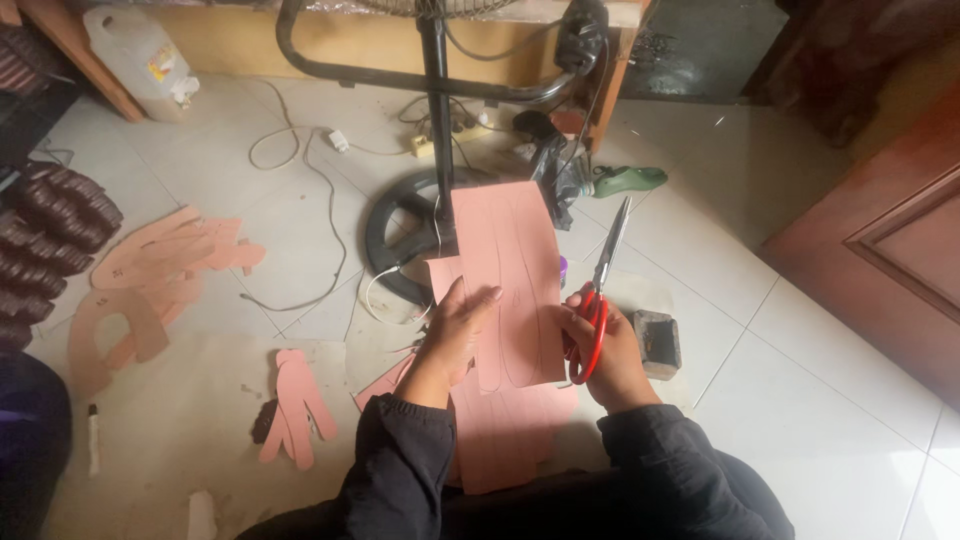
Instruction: The person uses red-handled scissors to cut a pink sheet of material along pre-drawn outlines. They rotate the sheet and trim the edges to separate individual shapes, which accumulate on the floor.
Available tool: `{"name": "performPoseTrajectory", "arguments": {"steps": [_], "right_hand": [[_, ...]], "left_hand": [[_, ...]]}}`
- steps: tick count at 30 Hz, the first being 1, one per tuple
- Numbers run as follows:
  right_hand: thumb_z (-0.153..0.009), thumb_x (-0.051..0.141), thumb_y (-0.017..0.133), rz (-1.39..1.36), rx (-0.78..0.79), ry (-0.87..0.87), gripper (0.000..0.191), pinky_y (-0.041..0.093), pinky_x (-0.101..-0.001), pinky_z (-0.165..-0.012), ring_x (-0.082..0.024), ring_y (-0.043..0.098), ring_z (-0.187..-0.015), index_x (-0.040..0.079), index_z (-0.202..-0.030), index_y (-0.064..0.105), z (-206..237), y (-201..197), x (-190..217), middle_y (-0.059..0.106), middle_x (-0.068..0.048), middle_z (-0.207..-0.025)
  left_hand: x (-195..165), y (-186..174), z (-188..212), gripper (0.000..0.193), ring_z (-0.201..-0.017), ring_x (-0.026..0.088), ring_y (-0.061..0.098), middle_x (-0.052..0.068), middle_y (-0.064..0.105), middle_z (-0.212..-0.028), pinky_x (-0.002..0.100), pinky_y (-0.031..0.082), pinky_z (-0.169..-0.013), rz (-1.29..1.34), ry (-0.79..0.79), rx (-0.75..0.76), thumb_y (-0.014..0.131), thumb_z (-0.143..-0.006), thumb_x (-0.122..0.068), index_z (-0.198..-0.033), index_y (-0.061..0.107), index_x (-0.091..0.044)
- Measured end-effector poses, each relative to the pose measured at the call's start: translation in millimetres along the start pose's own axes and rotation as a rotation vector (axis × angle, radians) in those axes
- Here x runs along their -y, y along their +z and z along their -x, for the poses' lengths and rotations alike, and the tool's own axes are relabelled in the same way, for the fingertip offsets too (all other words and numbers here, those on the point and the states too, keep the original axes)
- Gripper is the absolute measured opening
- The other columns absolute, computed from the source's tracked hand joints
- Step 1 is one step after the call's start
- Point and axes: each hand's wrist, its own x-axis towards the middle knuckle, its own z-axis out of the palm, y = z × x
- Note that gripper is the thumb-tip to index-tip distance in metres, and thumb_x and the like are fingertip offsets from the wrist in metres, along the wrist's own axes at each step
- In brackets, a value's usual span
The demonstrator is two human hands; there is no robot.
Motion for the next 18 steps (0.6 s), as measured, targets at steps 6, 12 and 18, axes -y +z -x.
{"name": "performPoseTrajectory", "arguments": {"steps": [6, 12, 18], "right_hand": [[-0.092, 0.02, 0.068, 0.079, 0.079, -0.059, 0.019, 0.046, -0.0248, -0.057, -0.01, 0.057, -0.064, 0.003, -0.099, 0.062, -5, -2, 34, 0.068, -0.007, -0.082], [-0.094, 0.029, 0.065, 0.182, 0.142, -0.011, 0.025, 0.046, -0.0259, -0.057, -0.01, 0.058, -0.065, 0.005, -0.102, 0.064, -12, 6, 54, 0.071, -0.007, -0.088], [-0.09, 0.021, 0.071, 0.13, 0.215, -0.001, 0.026, 0.052, -0.0305, -0.059, -0.015, 0.062, -0.067, 0.002, -0.105, 0.061, -4, -2, 44, 0.063, -0.006, -0.081]], "left_hand": [[-63, -11, -5, 0.039, -0.114, 0.016, 0.06, 0.007, 0.066, -0.124, 0.033, 0.048, -0.099, 0.123, 0.272, 0.115, 0.067, -0.098, -0.017, -0.133, 0.059, -0.001], [-92, -58, 32, 0.045, -0.111, 0.014, 0.065, 0.006, 0.069, -0.125, 0.033, 0.054, -0.094, -0.19, 0.086, 0.205, 0.064, -0.095, -0.02, -0.137, 0.055, -0.006], [-74, -64, 50, 0.052, -0.109, 0.015, 0.067, 0.008, 0.072, -0.122, 0.031, 0.055, -0.093, -0.34, -0.123, 0.426, 0.065, -0.093, -0.018, -0.142, 0.051, -0.005]]}}
